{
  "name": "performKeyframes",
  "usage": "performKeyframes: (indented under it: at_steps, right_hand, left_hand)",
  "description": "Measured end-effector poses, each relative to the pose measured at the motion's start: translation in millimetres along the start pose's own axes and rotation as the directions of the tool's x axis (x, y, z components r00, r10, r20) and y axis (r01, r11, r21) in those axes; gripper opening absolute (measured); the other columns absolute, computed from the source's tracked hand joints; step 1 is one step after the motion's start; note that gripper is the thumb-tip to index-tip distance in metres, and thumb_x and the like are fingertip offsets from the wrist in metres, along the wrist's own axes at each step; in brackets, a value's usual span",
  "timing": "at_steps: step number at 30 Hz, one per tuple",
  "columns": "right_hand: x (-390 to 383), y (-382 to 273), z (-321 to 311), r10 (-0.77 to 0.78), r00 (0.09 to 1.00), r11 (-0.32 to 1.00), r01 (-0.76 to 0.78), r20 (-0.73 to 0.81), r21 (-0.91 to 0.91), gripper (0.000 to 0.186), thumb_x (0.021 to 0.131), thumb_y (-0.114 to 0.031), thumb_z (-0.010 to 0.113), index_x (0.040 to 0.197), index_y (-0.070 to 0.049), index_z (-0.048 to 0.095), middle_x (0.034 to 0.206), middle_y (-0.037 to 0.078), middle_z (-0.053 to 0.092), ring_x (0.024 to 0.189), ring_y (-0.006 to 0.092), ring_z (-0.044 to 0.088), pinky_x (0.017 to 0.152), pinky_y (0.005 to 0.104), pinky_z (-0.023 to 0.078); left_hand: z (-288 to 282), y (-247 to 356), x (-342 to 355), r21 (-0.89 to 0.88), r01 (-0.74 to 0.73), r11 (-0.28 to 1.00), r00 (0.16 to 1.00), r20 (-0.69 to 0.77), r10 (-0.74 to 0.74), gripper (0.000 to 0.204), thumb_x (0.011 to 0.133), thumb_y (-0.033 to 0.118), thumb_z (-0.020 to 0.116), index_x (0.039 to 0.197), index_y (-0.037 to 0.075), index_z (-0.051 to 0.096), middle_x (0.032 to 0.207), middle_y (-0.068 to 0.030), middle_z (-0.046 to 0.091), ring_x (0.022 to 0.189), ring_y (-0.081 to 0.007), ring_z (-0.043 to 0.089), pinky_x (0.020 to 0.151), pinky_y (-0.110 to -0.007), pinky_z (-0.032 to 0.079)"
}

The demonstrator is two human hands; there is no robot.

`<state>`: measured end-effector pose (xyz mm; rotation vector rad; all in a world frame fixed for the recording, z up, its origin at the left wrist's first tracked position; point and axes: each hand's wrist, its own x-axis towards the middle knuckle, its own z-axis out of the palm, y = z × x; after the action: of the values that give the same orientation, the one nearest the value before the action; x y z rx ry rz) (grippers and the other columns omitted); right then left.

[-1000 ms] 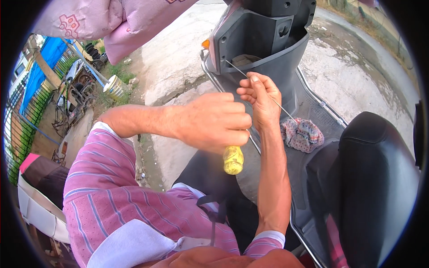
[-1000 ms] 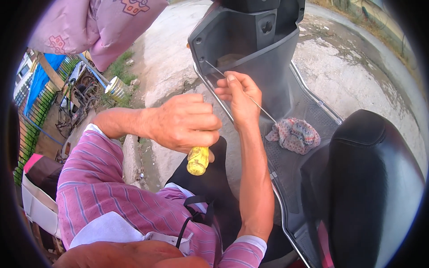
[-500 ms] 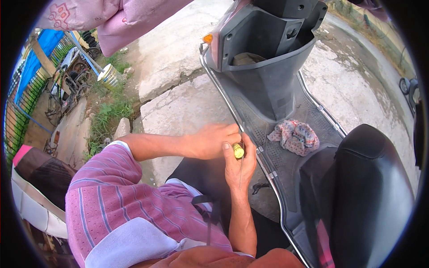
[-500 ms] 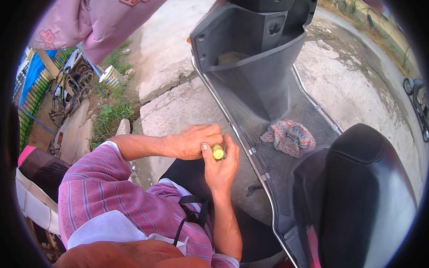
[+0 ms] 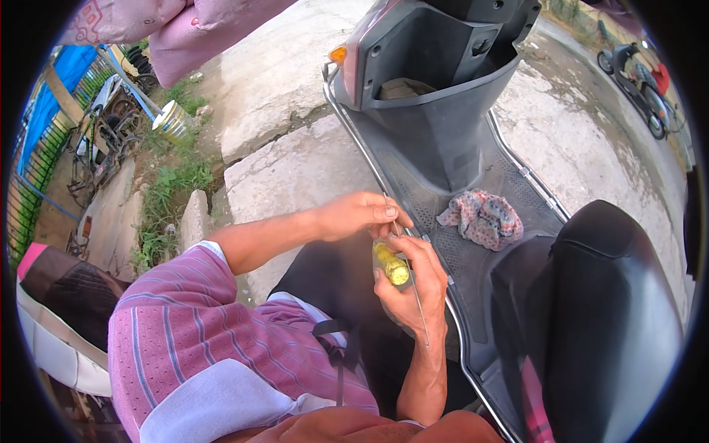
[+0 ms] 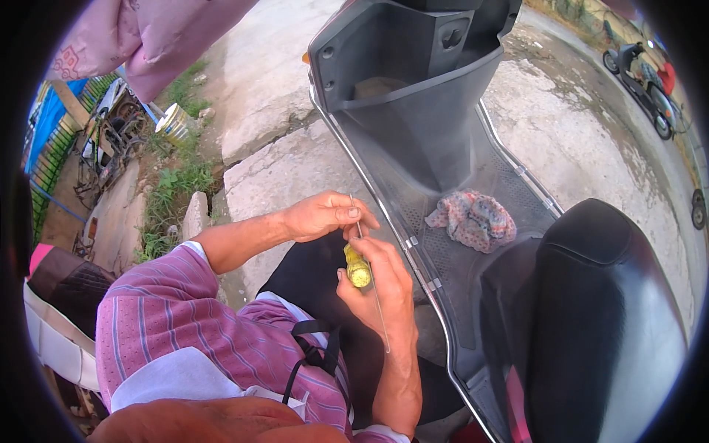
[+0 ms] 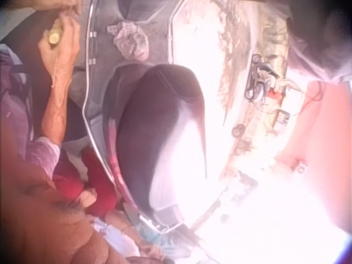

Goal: The person unscrews several screws from the front interior panel of a scooter using a screwdriver, uses a thin wire to manipulate an internal mechanism, and then uses the screwdriver again to work on the scooter's panel.

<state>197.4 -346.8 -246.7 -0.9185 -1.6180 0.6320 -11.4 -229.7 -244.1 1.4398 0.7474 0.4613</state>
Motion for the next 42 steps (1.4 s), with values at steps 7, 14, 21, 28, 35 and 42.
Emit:
performKeyframes:
  at_steps: [7, 14, 21, 28, 35, 42]
  right_hand:
    - [-26.1, 15.1, -0.3, 0.457, 0.853, 0.842, -0.322, -0.253, 0.434, 0.059, 0.089, 0.011, 0.072, 0.145, 0.004, 0.056, 0.109, 0.012, 0.073, 0.099, 0.0200, 0.075, 0.089, 0.0343, 0.063]
    - [-36.4, -11.4, -30.7, 0.393, 0.803, 0.873, -0.172, -0.448, 0.456, 0.042, 0.096, 0.008, 0.069, 0.137, 0.004, 0.060, 0.117, 0.014, 0.068, 0.106, 0.0258, 0.074, 0.086, 0.0347, 0.064]
    - [-28.7, -39.4, -54.3, 0.189, 0.790, 0.947, 0.012, -0.583, 0.322, 0.041, 0.097, -0.005, 0.072, 0.134, 0.006, 0.059, 0.114, 0.016, 0.066, 0.104, 0.0284, 0.075, 0.075, 0.0326, 0.068]
    - [-7.3, -60.5, -73.1, 0.012, 0.787, 0.973, 0.135, -0.617, 0.190, 0.042, 0.098, -0.010, 0.070, 0.136, 0.005, 0.057, 0.120, 0.018, 0.064, 0.108, 0.0308, 0.073, 0.084, 0.0373, 0.069]
    - [42.2, -71.6, -72.7, -0.216, 0.807, 0.949, 0.305, -0.549, 0.074, 0.040, 0.098, -0.003, 0.067, 0.135, 0.007, 0.056, 0.122, 0.021, 0.063, 0.115, 0.0324, 0.070, 0.095, 0.0407, 0.064]
    - [86.9, -57.6, -59.5, -0.203, 0.865, 0.938, 0.307, -0.459, 0.163, 0.039, 0.093, 0.011, 0.068, 0.131, 0.007, 0.063, 0.123, 0.019, 0.067, 0.115, 0.0266, 0.071, 0.103, 0.0381, 0.056]
  left_hand:
    - [-19.4, 62.7, 34.1, -0.507, -0.296, 0.810, 0.955, -0.128, 0.269, 0.037, 0.116, 0.037, 0.051, 0.114, 0.004, 0.068, 0.110, -0.0221, 0.077, 0.081, -0.0257, 0.079, 0.057, -0.029, 0.058]
    - [-27.3, 85.1, 58.1, -0.400, -0.439, 0.804, 0.888, -0.331, 0.320, 0.035, 0.116, 0.036, 0.049, 0.113, 0.006, 0.065, 0.108, -0.0235, 0.077, 0.082, -0.0283, 0.080, 0.061, -0.034, 0.063]
    - [-31.8, 79.0, 66.3, -0.401, -0.575, 0.713, 0.807, -0.423, 0.412, 0.035, 0.116, 0.038, 0.049, 0.115, 0.006, 0.064, 0.115, -0.0220, 0.077, 0.092, -0.0282, 0.079, 0.072, -0.037, 0.064]
    - [-2.2, 98.1, 72.7, -0.589, -0.631, 0.505, 0.751, -0.626, 0.209, 0.031, 0.114, 0.042, 0.056, 0.107, 0.012, 0.065, 0.098, -0.0082, 0.075, 0.080, -0.0197, 0.069, 0.073, -0.035, 0.055]
    - [-14.5, 62.4, 78.4, -0.580, -0.664, 0.473, 0.744, -0.576, 0.338, 0.027, 0.112, 0.040, 0.061, 0.105, 0.014, 0.066, 0.083, -0.0003, 0.066, 0.067, -0.0135, 0.054, 0.066, -0.033, 0.045]
    - [-10.7, 59.2, 79.0, -0.531, -0.738, 0.416, 0.673, -0.618, 0.406, 0.015, 0.111, 0.024, 0.061, 0.110, 0.009, 0.066, 0.093, -0.0051, 0.070, 0.075, -0.0173, 0.064, 0.078, -0.041, 0.054]
